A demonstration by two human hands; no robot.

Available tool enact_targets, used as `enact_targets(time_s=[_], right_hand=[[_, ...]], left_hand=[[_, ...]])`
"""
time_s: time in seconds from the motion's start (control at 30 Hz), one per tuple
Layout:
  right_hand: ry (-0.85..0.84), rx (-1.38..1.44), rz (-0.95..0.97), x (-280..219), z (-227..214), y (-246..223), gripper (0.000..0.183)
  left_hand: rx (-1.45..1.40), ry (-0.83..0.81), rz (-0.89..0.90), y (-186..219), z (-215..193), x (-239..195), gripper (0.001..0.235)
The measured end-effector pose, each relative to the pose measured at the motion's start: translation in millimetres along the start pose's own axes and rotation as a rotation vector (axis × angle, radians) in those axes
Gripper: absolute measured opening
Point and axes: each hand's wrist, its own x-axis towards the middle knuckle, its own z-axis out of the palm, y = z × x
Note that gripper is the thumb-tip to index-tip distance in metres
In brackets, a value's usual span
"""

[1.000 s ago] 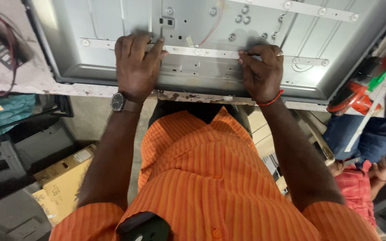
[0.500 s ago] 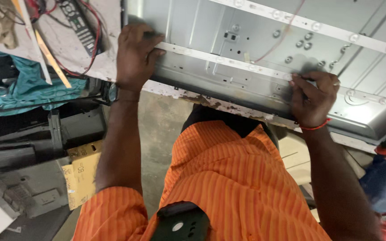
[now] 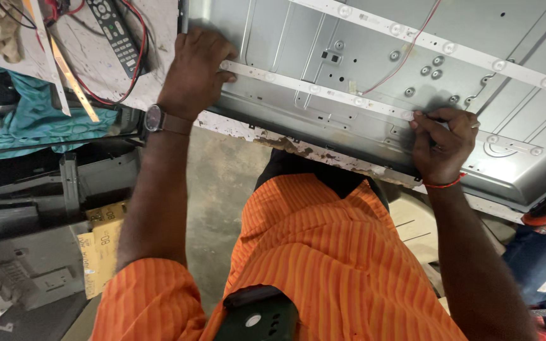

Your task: The person installs LED light strips into the back panel of a television. They place several white strips into designated slots, align them, and then attach the white back cover. Finally, they reach into a box containing electronic components.

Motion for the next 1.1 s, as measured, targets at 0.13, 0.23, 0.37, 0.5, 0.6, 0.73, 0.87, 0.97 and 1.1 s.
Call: enact_targets(time_s=[0.13,0.23,0.37,0.5,0.6,0.73,0.87,0.97,1.1], right_hand=[[0.008,0.004,-0.005,0.9,1.6,-0.3,0.022],[0.005,0.009,0.004,1.1,1.1,-1.5,0.022],[0.015,0.011,0.008,1.2,1.6,-3.5,0.023],[0.025,0.005,0.006,2.4,2.2,-6.4,0.019],[0.019,0.000,0.017,2.9,1.6,-8.2,0.018],[0.003,0.005,0.030,3.4,0.6,-10.1,0.017],[0.005,0.016,0.011,4.5,-2.5,-13.0,0.015],[0.002,0.022,0.004,8.0,-4.6,-18.0,0.015],[0.003,0.016,-0.059,12.3,-8.5,-22.0,0.017]], left_hand=[[0.014,-0.017,0.005,-5.2,-1.1,0.5,0.024],[0.032,-0.047,-0.026,-7.7,2.8,0.2,0.020],[0.027,-0.003,-0.023,-8.9,7.3,-2.1,0.021],[0.029,0.014,-0.027,-11.4,10.0,-0.9,0.021],[0.006,0.058,-0.014,-10.9,11.8,-2.0,0.018],[-0.023,0.114,-0.063,-7.7,16.1,-3.8,0.017],[-0.068,0.145,-0.093,-5.3,17.3,-4.1,0.011],[-0.062,0.162,-0.075,-4.3,13.6,-4.2,0.009],[-0.041,0.172,-0.045,-0.4,13.7,-4.7,0.010]])
